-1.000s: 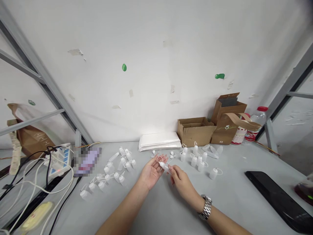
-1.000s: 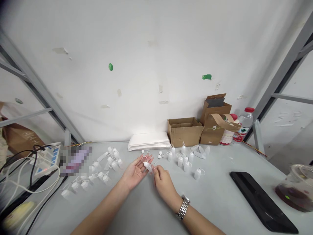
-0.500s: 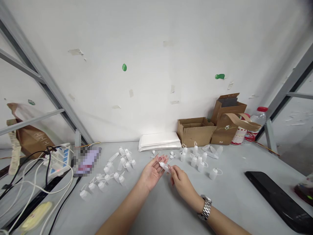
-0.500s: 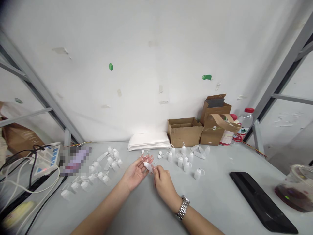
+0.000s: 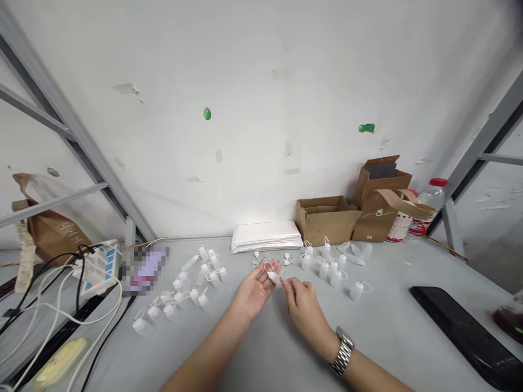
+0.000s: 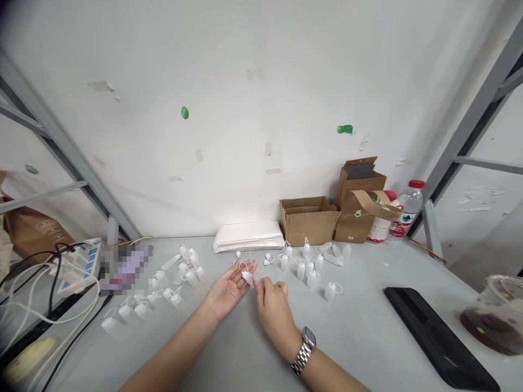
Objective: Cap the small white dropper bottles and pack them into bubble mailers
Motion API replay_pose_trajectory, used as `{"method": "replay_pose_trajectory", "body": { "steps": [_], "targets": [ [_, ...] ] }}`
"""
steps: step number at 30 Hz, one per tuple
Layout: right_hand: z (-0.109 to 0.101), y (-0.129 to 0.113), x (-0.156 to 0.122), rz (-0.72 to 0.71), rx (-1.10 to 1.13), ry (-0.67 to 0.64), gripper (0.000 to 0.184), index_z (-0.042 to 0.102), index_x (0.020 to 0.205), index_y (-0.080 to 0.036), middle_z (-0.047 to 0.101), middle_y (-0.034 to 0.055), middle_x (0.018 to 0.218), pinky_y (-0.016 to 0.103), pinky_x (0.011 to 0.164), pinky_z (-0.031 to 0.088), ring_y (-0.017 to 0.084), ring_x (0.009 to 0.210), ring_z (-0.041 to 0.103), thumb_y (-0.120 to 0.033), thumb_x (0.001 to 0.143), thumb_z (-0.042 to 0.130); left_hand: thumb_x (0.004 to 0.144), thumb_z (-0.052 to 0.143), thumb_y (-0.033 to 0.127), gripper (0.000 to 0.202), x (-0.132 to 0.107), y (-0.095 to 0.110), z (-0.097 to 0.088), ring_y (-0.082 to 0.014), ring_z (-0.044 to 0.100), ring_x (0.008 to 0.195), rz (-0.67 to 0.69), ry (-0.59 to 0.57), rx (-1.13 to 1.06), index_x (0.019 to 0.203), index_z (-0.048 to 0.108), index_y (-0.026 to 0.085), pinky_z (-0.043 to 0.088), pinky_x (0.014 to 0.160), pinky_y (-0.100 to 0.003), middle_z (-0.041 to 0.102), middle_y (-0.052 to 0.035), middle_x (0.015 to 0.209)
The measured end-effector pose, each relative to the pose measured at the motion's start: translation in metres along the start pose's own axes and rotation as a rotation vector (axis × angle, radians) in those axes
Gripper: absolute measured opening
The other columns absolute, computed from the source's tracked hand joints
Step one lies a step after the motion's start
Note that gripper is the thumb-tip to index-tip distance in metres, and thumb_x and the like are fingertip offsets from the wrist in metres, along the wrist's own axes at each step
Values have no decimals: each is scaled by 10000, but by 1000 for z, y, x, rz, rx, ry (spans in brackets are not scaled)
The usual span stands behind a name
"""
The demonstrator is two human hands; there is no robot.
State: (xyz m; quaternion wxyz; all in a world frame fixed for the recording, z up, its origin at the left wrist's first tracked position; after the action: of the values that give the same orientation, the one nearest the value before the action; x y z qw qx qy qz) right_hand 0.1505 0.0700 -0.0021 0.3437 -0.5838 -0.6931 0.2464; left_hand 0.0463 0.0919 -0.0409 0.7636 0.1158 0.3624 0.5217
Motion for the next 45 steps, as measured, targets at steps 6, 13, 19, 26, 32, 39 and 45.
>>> {"method": "replay_pose_trajectory", "body": {
  "steps": [6, 13, 19, 26, 32, 39, 45],
  "targets": [
    [0, -2, -2, -11, -23, 3, 379, 515, 768, -212, 581, 70, 685, 341, 705, 323, 244, 748, 465, -457, 893, 255, 783, 561, 218, 146, -1, 1, 1, -187, 579, 1025, 41, 13, 13, 905, 577, 140, 499, 750, -246, 609, -114, 1124],
    [4, -2, -4, -17, -15, 15, 400, 530, 789, -208, 603, 84, 709, 357, 720, 335, 250, 764, 477, -471, 889, 246, 805, 520, 171, 150, -5, 0, -2, -184, 575, 1032, 145, 66, -45, 947, 569, 169, 495, 775, -247, 603, -102, 1137],
    [5, -5, -6, -23, 37, 45, 417, 506, 759, -213, 595, 88, 711, 374, 736, 348, 249, 762, 487, -490, 884, 220, 783, 549, 161, 139, -8, -3, -1, -194, 560, 1055, 195, 74, -47, 909, 599, 131, 470, 854, -246, 632, -121, 1084],
    [27, 11, 0, 150, 474, -121, 440, 403, 684, -226, 490, -15, 497, 287, 505, 381, 155, 460, 463, -576, 851, 194, 792, 544, 313, 220, -9, 3, 10, -212, 536, 1088, 221, -8, -1, 943, 591, 161, 458, 882, -304, 597, -113, 1150],
    [31, 13, 2, 166, 644, -167, 454, 400, 693, -216, 482, -38, 473, 252, 442, 358, 124, 410, 441, -622, 816, 237, 745, 605, 252, 200, -5, 11, 7, -224, 573, 1031, 300, -25, 147, 872, 653, 105, 416, 915, -314, 642, -149, 1060],
    [28, -16, 1, -19, 660, -291, 266, 534, 786, -179, 614, 13, 710, 282, 687, 447, 161, 706, 582, -444, 761, 539, 666, 670, 285, 237, -13, 19, 16, -241, 553, 1052, 365, -28, 387, 811, 695, 98, 425, 864, -273, 678, -142, 971],
    [-62, -12, -7, -73, 461, -60, 246, 569, 784, -193, 596, 40, 833, 295, 756, 434, 173, 788, 556, -435, 737, 569, 687, 644, 348, 248, -10, 19, 15, -228, 537, 1077, 307, -43, 432, 825, 693, 148, 366, 934, -314, 651, -116, 1057]
  ]
}}
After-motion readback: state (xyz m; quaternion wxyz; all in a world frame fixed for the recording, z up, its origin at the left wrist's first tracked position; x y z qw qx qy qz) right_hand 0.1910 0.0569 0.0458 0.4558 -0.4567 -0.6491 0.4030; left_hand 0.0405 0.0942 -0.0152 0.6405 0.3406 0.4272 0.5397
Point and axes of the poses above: each hand's wrist, its own x-axis towards the middle knuckle, its own z-axis out of the palm, y = z × x, the point moved 10 cm from there along x, towards the middle knuckle
